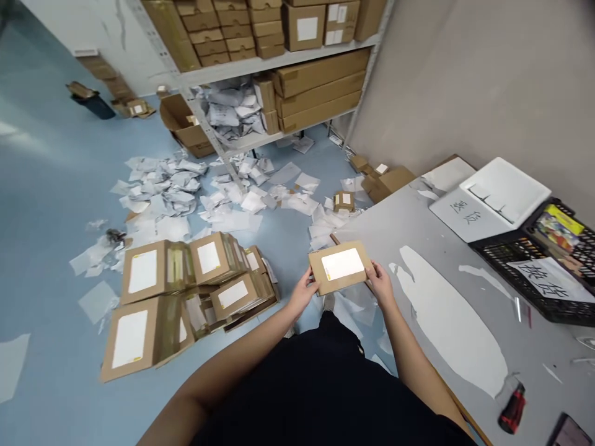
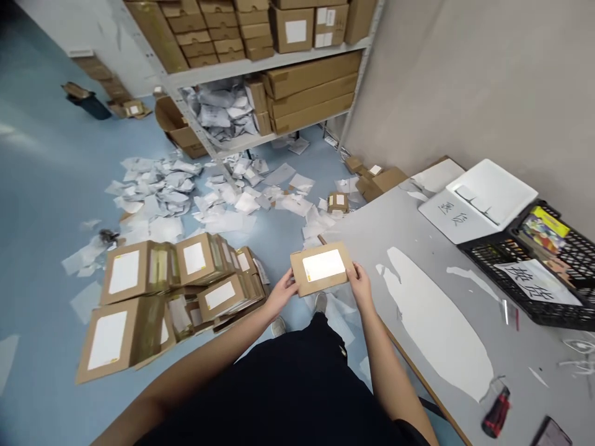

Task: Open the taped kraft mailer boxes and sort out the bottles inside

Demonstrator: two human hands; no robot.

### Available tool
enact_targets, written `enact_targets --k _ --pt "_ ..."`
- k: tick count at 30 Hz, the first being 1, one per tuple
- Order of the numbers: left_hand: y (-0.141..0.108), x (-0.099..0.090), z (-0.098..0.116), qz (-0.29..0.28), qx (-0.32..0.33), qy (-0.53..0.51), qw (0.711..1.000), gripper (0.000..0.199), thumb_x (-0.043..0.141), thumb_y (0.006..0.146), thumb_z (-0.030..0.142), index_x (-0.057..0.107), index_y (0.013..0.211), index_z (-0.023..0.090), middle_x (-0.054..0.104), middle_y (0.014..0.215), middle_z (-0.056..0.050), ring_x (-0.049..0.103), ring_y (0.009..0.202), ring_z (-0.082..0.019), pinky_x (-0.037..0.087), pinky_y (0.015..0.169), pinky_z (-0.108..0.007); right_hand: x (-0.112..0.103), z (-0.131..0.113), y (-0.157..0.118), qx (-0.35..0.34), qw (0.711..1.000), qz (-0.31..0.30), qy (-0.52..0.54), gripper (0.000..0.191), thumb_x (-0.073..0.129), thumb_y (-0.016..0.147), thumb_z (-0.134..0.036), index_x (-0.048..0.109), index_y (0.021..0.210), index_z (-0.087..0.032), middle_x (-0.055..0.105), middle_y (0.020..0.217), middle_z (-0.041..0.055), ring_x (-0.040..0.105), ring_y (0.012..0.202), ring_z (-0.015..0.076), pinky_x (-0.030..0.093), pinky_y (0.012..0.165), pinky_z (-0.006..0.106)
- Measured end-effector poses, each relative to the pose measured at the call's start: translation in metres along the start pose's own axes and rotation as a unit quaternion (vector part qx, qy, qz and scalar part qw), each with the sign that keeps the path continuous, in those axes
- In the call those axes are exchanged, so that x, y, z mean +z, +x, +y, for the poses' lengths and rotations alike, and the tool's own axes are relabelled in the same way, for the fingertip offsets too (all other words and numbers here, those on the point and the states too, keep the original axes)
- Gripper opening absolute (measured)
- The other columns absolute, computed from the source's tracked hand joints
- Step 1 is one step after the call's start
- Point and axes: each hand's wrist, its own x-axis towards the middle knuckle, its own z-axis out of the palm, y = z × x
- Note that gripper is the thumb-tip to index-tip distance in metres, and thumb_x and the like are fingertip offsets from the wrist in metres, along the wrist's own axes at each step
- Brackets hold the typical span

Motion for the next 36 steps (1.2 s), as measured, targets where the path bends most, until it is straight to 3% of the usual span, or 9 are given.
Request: enact_targets --k 5,9,13,17,22,25,28,31,36 --pt "0.065 0.092 -0.007 -0.039 -0.044 -0.041 0.997 0.080 0.071 0.078 0.036 0.033 0.148 0.030 0.043 0.147 -0.008 0.052 0.121 -0.027 0.047 0.098 -0.040 -0.076 0.015 0.092 -0.006 1.000 0.023 -0.006 0.051 0.063 0.072 -0.048 0.066 0.114 -0.020 0.066 0.120 0.0098 0.058 0.112 0.0296 0.041 0.102 0.047" --pt "0.123 0.151 -0.010 -0.032 -0.057 -0.048 0.997 0.081 0.069 0.079 0.031 0.029 0.149 0.034 0.042 0.149 -0.005 0.046 0.129 -0.027 0.044 0.102 -0.040 -0.110 0.023 0.183 -0.008 1.000 0.014 -0.006 0.051 0.062 0.070 -0.047 0.067 0.112 -0.019 0.067 0.118 0.0103 0.058 0.111 0.0286 0.040 0.102 0.046" --pt "0.170 0.189 -0.020 -0.021 -0.048 -0.054 0.997 0.081 0.066 0.081 0.028 0.025 0.150 0.037 0.034 0.153 -0.001 0.039 0.136 -0.026 0.040 0.105 -0.040 -0.123 0.037 0.257 -0.012 1.000 -0.003 -0.006 0.054 0.061 0.070 -0.046 0.066 0.114 -0.015 0.066 0.121 0.0128 0.058 0.110 0.0276 0.041 0.100 0.043" --pt "0.199 0.202 -0.037 -0.026 -0.061 -0.053 0.996 0.084 0.065 0.081 0.028 0.020 0.151 0.037 0.031 0.155 -0.003 0.036 0.137 -0.027 0.038 0.106 -0.041 -0.125 0.059 0.294 0.001 0.999 -0.033 -0.021 0.054 0.059 0.069 -0.047 0.067 0.111 -0.014 0.066 0.119 0.0141 0.058 0.108 0.0284 0.042 0.099 0.045" --pt "0.216 0.196 -0.053 -0.032 -0.135 -0.019 0.990 0.085 0.065 0.081 0.027 0.019 0.151 0.036 0.030 0.154 -0.007 0.037 0.137 -0.026 0.037 0.106 -0.043 -0.129 0.082 0.308 -0.014 0.997 -0.051 -0.065 0.053 0.057 0.071 -0.046 0.065 0.114 -0.015 0.066 0.117 0.0137 0.057 0.108 0.0281 0.042 0.098 0.047" --pt "0.215 0.184 -0.052 -0.017 -0.156 0.003 0.988 0.082 0.066 0.081 0.028 0.022 0.151 0.031 0.033 0.153 -0.012 0.039 0.135 -0.027 0.036 0.105 -0.044 -0.129 0.080 0.307 -0.057 0.984 0.027 -0.168 0.054 0.055 0.073 -0.040 0.063 0.118 -0.012 0.062 0.122 0.0173 0.054 0.114 0.0305 0.040 0.100 0.049" --pt "0.201 0.161 -0.043 0.005 -0.144 0.006 0.990 0.078 0.067 0.080 0.031 0.030 0.149 0.030 0.035 0.151 -0.014 0.042 0.131 -0.027 0.037 0.104 -0.044 -0.115 0.061 0.294 -0.132 0.962 0.107 -0.213 0.052 0.050 0.078 -0.034 0.061 0.123 -0.009 0.058 0.126 0.0212 0.050 0.122 0.0315 0.035 0.105 0.049" --pt "0.174 0.124 -0.033 0.040 -0.127 -0.024 0.991 0.071 0.068 0.079 0.033 0.039 0.144 0.029 0.041 0.146 -0.013 0.045 0.128 -0.026 0.039 0.102 -0.042 -0.077 0.033 0.266 -0.171 0.967 0.083 -0.171 0.048 0.046 0.082 -0.033 0.062 0.122 -0.012 0.061 0.125 0.0188 0.052 0.121 0.0293 0.035 0.106 0.048" --pt "0.109 0.042 -0.021 0.142 -0.098 -0.082 0.982 0.060 0.068 0.078 0.032 0.049 0.135 0.026 0.047 0.140 -0.013 0.047 0.126 -0.026 0.043 0.099 -0.040 0.024 -0.008 0.196 -0.136 0.986 -0.086 -0.050 0.044 0.050 0.084 -0.040 0.063 0.118 -0.015 0.066 0.118 0.0146 0.061 0.110 0.0256 0.043 0.101 0.046"
